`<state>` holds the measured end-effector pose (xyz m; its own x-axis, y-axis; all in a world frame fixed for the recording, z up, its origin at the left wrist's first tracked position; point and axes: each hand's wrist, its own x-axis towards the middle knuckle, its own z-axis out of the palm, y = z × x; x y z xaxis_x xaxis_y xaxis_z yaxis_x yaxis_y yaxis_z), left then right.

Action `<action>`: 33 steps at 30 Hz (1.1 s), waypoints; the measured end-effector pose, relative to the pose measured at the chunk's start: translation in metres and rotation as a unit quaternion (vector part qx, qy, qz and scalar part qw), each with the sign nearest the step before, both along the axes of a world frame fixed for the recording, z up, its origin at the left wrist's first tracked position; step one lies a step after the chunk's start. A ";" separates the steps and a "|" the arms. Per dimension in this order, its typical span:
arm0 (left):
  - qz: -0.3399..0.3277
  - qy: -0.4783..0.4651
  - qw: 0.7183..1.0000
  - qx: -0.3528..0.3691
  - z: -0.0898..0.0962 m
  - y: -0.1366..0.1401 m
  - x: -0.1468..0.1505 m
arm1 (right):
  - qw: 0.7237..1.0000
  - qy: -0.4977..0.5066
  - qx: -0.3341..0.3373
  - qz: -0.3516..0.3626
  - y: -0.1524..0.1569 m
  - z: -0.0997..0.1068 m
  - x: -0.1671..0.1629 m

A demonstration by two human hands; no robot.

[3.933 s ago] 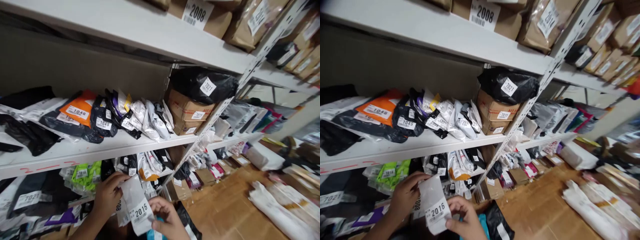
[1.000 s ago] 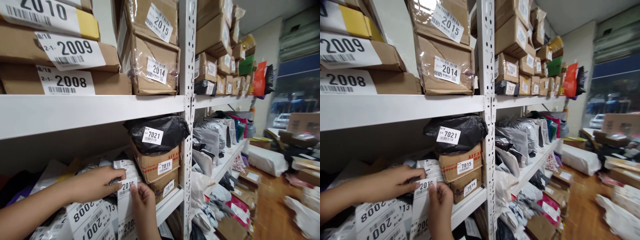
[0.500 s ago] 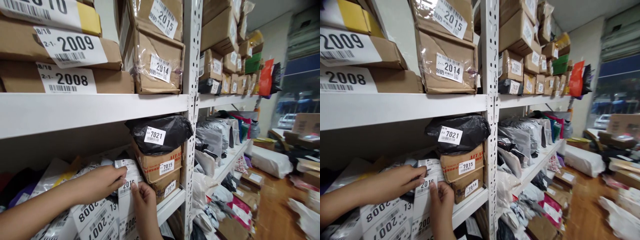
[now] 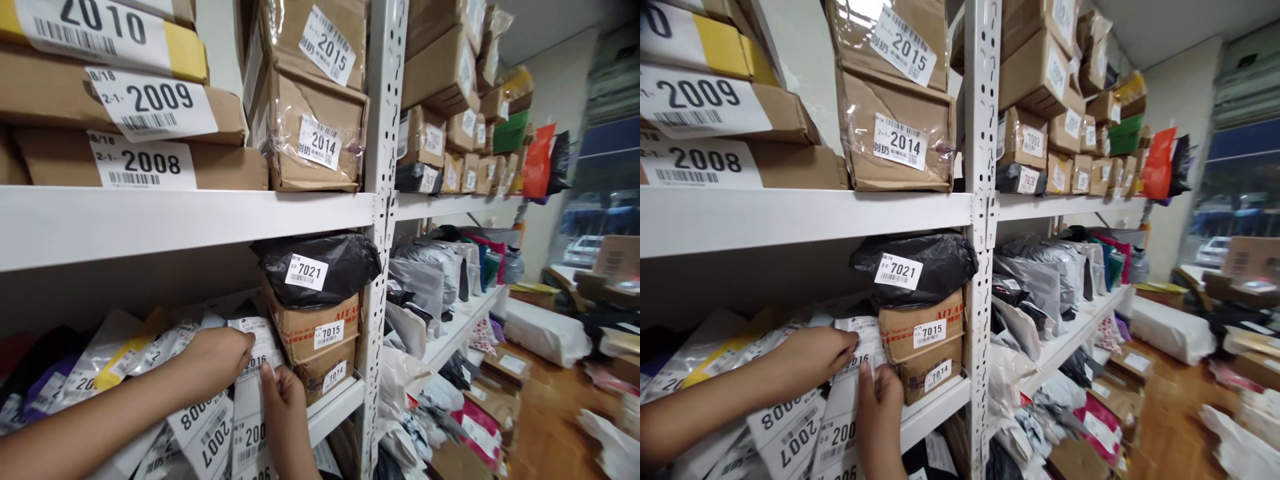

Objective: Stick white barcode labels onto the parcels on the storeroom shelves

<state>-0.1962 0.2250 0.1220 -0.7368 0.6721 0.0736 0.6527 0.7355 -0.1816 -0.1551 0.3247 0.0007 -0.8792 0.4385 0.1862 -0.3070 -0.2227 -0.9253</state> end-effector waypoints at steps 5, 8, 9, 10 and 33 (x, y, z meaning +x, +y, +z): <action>0.022 0.028 0.999 -0.010 -0.004 0.008 0.004 | 0.998 0.005 -0.037 0.046 0.001 -0.003 0.001; 0.042 0.026 0.999 -0.018 -0.003 0.012 0.008 | 0.998 0.007 -0.036 0.058 0.003 -0.003 0.003; 0.048 0.025 0.998 -0.021 -0.003 0.013 0.009 | 0.999 0.002 -0.027 0.044 0.003 -0.002 0.005; 0.054 0.025 0.998 -0.023 -0.002 0.015 0.011 | 0.999 -0.003 -0.018 0.034 0.003 0.001 0.009; -0.092 -0.102 0.955 0.263 -0.081 0.004 0.194 | 0.944 -0.153 -0.160 -0.244 0.217 -0.088 0.290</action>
